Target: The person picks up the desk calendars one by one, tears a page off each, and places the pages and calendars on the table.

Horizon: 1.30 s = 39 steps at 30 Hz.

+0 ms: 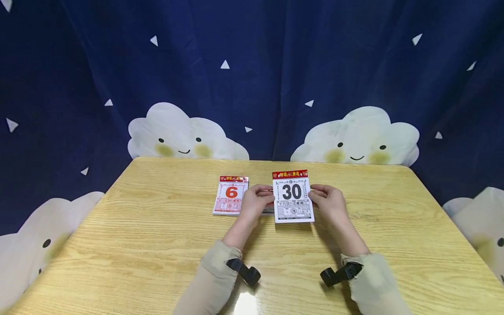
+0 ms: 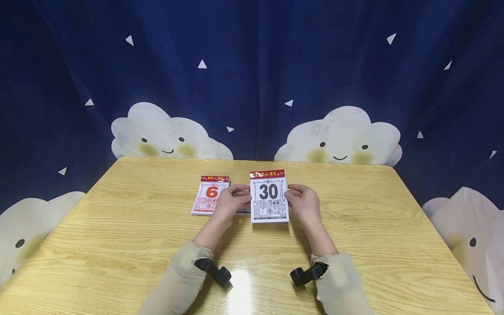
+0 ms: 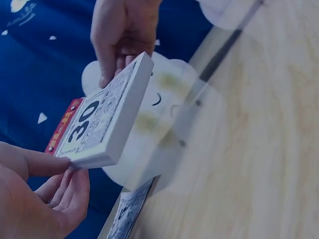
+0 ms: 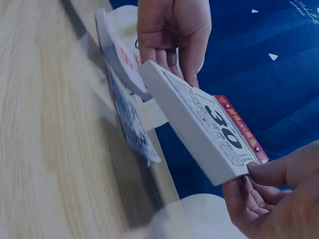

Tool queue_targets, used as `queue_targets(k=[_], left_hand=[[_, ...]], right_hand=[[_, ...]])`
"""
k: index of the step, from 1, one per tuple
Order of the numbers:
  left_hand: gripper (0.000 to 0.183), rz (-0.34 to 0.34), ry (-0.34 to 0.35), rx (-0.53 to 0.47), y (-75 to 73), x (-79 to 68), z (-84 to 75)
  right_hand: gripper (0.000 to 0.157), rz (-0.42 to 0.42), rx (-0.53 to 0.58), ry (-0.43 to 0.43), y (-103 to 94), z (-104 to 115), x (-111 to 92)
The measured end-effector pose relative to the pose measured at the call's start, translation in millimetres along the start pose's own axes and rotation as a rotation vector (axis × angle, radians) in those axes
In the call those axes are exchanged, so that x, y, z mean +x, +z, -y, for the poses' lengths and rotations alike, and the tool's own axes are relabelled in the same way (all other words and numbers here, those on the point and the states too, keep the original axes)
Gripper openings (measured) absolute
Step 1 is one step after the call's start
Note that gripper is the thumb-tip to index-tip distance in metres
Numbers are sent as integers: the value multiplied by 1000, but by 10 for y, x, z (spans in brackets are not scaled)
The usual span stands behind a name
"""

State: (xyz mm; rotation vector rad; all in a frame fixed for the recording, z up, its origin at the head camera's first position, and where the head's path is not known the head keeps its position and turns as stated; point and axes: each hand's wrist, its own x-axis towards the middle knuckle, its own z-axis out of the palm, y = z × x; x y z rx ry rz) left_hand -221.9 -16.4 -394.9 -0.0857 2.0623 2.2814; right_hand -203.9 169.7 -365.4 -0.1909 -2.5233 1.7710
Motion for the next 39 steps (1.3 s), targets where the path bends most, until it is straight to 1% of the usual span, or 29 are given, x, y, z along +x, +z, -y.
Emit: queue_targets(k=[2, 6, 9, 12, 14, 17, 18, 19, 21, 24, 25, 26, 28, 30, 32, 35, 37, 39], left_hand=[[30, 28, -10, -20, -54, 15, -3], [35, 68, -49, -103, -141, 34, -16], [38, 104, -44, -189, -184, 39, -39], [40, 164, -23, -256, -227, 45, -52], [40, 216, -25, -284, -260, 54, -49], [39, 315, -58, -321, -302, 64, -30], [40, 349, -68, -323, -316, 65, -25], [41, 381, -71, -321, -329, 66, -17], [42, 431, -67, -326, -347, 64, -7], [43, 462, -30, -316, -373, 61, 8], [43, 463, -19, -316, -377, 60, 15], [43, 461, -12, -318, -381, 60, 20], [43, 456, -3, -317, -390, 61, 31], [43, 446, -4, -323, -398, 65, 40], [43, 442, -4, -321, -404, 71, 48], [43, 436, -18, -320, -410, 79, 59], [43, 433, -21, -316, -413, 80, 61], [43, 423, -26, -321, -415, 78, 58]], right_hand=[[34, 10, 32, 2, 22, 5, 13], [34, 26, 113, 12, 53, 25, 34], [34, 38, 169, 15, 61, 70, 28], [36, 47, 187, 15, 64, 84, 43], [39, 46, 210, 1, 74, -61, 155], [43, 25, 241, -27, 115, -440, 447], [42, 23, 248, -24, 119, -436, 443], [39, 37, 299, -50, 118, -546, 509], [35, 31, 273, -45, 127, -387, 390], [32, 43, 192, -58, 112, 8, 84], [31, 37, 158, -87, 114, 15, 73], [31, 2, 66, -94, 125, 148, -19], [28, -36, -34, -181, 127, 157, -40], [25, -91, -146, -312, 134, 152, -58], [22, -154, -294, -483, 142, 136, -74], [19, -223, -511, -770, 154, 110, -85], [16, -227, -627, -939, 160, 100, -86], [15, -186, -687, -1065, 166, 101, -87]])
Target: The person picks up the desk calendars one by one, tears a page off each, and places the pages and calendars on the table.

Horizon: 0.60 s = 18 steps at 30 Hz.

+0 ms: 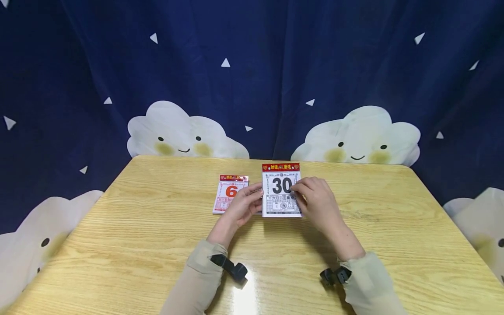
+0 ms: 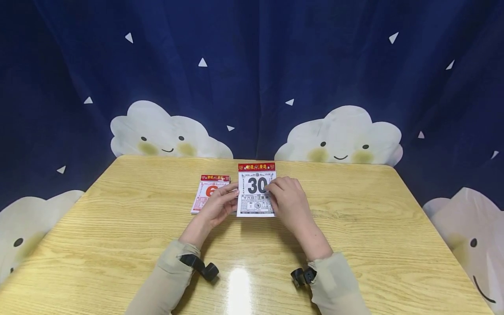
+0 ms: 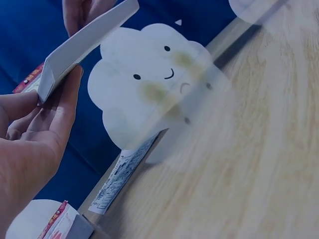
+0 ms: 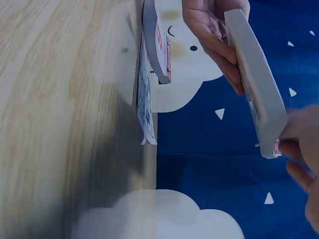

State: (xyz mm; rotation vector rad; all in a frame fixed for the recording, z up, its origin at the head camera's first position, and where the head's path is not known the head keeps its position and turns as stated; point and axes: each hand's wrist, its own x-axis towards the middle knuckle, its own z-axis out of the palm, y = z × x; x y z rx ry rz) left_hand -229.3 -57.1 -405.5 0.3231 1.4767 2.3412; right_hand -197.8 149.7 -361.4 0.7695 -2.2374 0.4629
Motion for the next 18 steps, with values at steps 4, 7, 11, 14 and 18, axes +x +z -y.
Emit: queue_targets(k=[4, 7, 11, 14, 18], left_hand=[[43, -8, 16, -9, 7, -1, -18], [43, -16, 23, -13, 8, -5, -29], [43, -30, 23, -27, -3, -4, -36], [42, -28, 20, -35, -17, 3, -31], [42, -26, 10, -39, -28, 8, -28]], right_hand=[[13, 86, 35, -162, -2, 23, 9], [12, 145, 70, -196, -11, 58, 6], [19, 192, 92, -211, -22, 106, -9], [23, 210, 92, -224, -23, 127, -20], [20, 216, 90, -240, -13, 142, -24]])
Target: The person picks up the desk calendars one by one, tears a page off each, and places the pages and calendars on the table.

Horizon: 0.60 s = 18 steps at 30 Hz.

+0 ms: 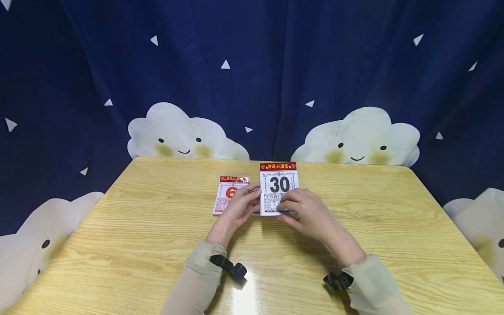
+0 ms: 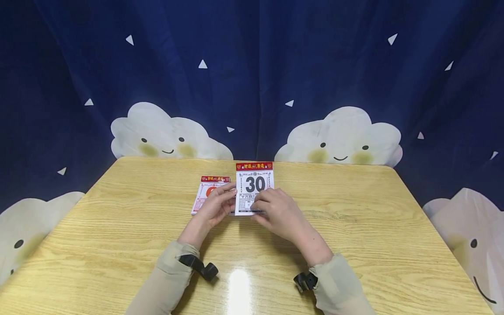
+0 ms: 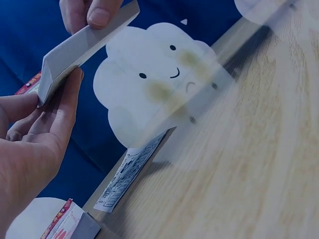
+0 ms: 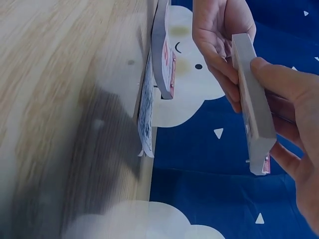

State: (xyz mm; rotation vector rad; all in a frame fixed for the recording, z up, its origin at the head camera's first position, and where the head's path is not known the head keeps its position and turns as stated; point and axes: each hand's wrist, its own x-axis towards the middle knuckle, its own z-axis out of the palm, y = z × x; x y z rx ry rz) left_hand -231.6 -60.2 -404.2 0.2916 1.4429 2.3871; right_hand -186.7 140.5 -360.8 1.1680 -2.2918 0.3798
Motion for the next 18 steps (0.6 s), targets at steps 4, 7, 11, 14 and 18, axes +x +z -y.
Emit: queue_targets(k=[4, 7, 11, 14, 18], left_hand=[[42, 1, 0, -5, -2, 0, 1], [43, 12, 8, -14, -1, 0, -1], [42, 24, 18, -18, -1, -3, 1], [42, 22, 25, -7, -5, -6, 7], [41, 13, 31, 8, -12, -4, 15]], right_hand=[[14, 1, -7, -16, 2, 19, 13], [11, -9, -14, 1, -2, 44, 29], [8, -43, -5, 39, -6, 70, 49], [9, -78, 15, 62, -15, 80, 54], [11, -133, 79, 119, -61, 84, 67]])
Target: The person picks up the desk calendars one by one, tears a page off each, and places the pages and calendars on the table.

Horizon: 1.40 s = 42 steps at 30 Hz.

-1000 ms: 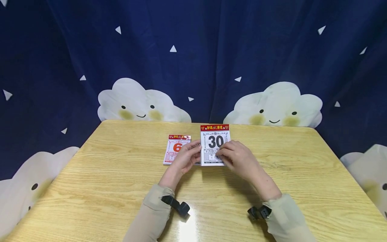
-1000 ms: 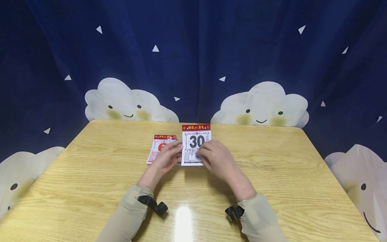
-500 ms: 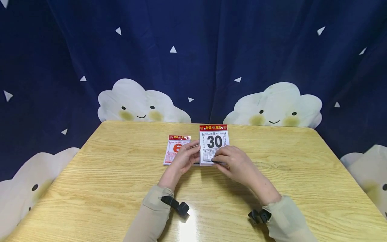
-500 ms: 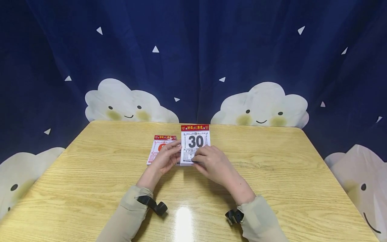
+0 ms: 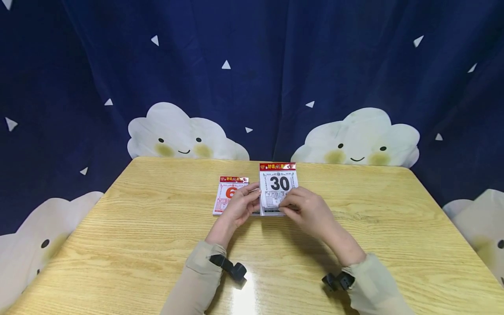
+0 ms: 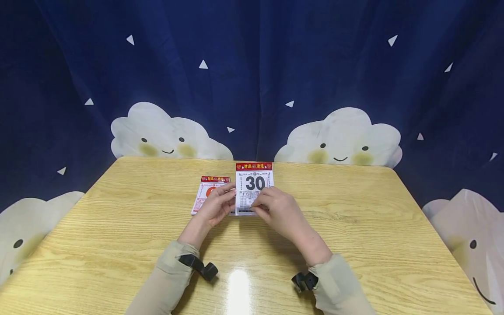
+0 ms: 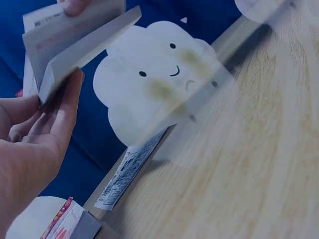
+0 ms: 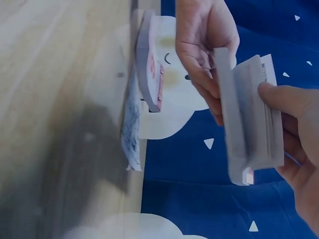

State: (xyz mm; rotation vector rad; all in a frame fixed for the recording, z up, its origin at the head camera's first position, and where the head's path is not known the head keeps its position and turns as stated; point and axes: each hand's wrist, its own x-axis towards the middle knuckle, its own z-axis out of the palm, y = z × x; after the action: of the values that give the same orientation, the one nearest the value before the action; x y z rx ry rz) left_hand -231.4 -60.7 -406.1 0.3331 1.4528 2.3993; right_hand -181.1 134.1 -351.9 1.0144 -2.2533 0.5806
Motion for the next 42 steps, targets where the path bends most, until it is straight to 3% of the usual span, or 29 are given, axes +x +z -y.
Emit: queue_targets(k=[5, 13, 18, 24, 28, 37, 42], left_hand=[[40, -26, 5, 30, -1, 1, 3], [37, -129, 7, 109, 51, -5, -7], [37, -185, -4, 117, 81, -4, -8], [39, -224, -21, 102, 88, 8, -12], [39, -248, -23, 100, 85, 12, -21], [39, -284, -22, 123, 64, 18, -27], [40, -272, -28, 120, 69, 20, -29]], right_hand=[[12, -62, 66, 85, -91, -13, 38], [7, -166, 82, 225, -166, -121, 111], [5, -201, 133, 409, -170, -210, 130], [11, -233, 245, 673, -209, -350, 118], [16, -252, 290, 798, -239, -439, 91], [21, -333, 413, 934, -283, -542, 82], [23, -372, 442, 991, -302, -573, 81]])
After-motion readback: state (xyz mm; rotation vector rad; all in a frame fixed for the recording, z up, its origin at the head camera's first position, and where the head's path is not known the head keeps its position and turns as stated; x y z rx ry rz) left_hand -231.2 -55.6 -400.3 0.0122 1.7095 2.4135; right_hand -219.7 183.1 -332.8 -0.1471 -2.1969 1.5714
